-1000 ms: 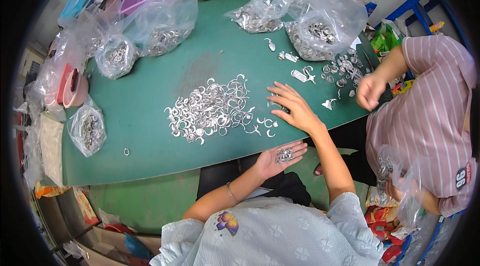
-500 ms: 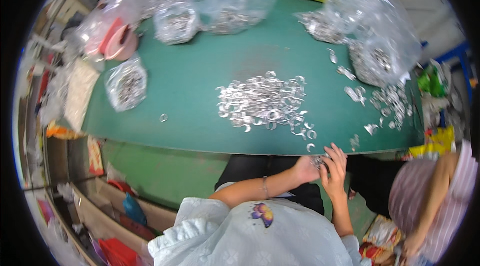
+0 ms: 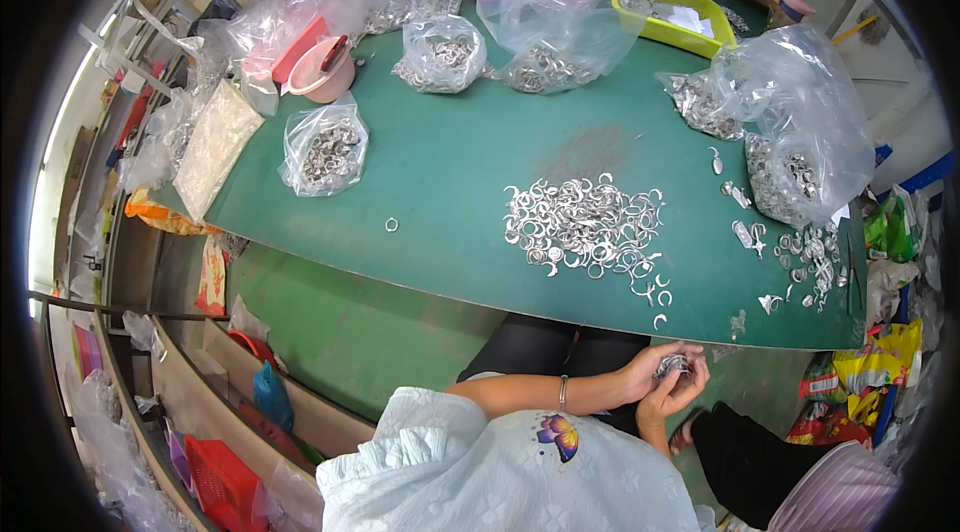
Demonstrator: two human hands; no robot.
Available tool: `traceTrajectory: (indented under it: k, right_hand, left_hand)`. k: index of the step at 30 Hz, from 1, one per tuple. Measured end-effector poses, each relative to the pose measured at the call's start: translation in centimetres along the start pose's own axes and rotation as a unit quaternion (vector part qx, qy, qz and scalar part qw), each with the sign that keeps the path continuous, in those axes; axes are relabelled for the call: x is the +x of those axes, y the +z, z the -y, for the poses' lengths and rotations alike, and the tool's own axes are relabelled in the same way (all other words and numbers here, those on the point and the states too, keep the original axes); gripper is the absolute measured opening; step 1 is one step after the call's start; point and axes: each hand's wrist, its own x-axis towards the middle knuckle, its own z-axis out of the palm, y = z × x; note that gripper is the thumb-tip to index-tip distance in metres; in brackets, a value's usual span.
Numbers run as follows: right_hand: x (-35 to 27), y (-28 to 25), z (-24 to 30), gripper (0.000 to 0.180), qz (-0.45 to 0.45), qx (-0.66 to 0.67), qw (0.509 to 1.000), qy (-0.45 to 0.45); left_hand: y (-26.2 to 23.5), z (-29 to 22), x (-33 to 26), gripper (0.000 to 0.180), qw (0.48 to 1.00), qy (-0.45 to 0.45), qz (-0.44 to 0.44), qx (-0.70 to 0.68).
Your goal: The person sorts through a pile of small, crescent-shaped metal hardware components on a green table, picking them up and placing them into a plastic bag.
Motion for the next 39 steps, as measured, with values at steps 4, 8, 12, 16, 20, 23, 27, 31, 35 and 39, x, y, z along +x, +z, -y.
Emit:
traceTrajectory:
  k: [4, 8, 12, 16, 20, 23, 27, 31, 35, 39]
  right_hand:
    - [0.2, -0.3, 1.8, 0.032, -0.022, 0.014, 0.999, 0.044]
    - [2.3, 2.6, 4.2, 0.042, -0.232, 0.595, 0.750, 0.173]
    - [6.9, 4.1, 8.5, 0.036, -0.111, 0.294, 0.937, 0.151]
    - [9.1, 6.7, 10.7, 0.039, -0.083, 0.410, 0.899, 0.132]
    - [9.1, 8.7, 11.4, 0.039, -0.092, 0.419, 0.894, 0.133]
    - [9.1, 9.3, 11.6, 0.037, -0.066, 0.437, 0.881, 0.170]
    - [9.4, 9.9, 12.6, 0.038, -0.047, 0.467, 0.858, 0.207]
    - [9.0, 10.0, 12.9, 0.042, 0.008, 0.471, 0.851, 0.233]
    - [8.7, 10.5, 12.4, 0.046, 0.081, 0.426, 0.881, 0.188]
    - [8.9, 11.0, 12.4, 0.049, 0.147, 0.350, 0.904, 0.198]
  left_hand:
    - [1.8, 0.2, -1.1, 0.033, 0.994, 0.033, 0.017, 0.099]
    - [4.2, -0.4, -1.9, 0.038, 0.992, 0.075, 0.030, 0.095]
    - [7.5, -3.0, -3.5, 0.042, 0.987, 0.153, -0.018, 0.040]
    - [8.7, -6.4, -5.1, 0.048, 0.978, 0.204, 0.036, -0.028]
    - [8.7, -7.8, -6.3, 0.048, 0.958, 0.250, 0.106, -0.087]
    - [9.0, -8.4, -6.9, 0.049, 0.947, 0.269, 0.140, -0.110]
    - [9.8, -9.4, -7.6, 0.047, 0.942, 0.287, 0.131, -0.114]
    - [9.3, -10.0, -7.8, 0.048, 0.943, 0.273, 0.138, -0.134]
    - [8.8, -10.4, -7.6, 0.049, 0.939, 0.289, 0.133, -0.128]
    - [8.8, -10.8, -7.9, 0.052, 0.935, 0.305, 0.135, -0.119]
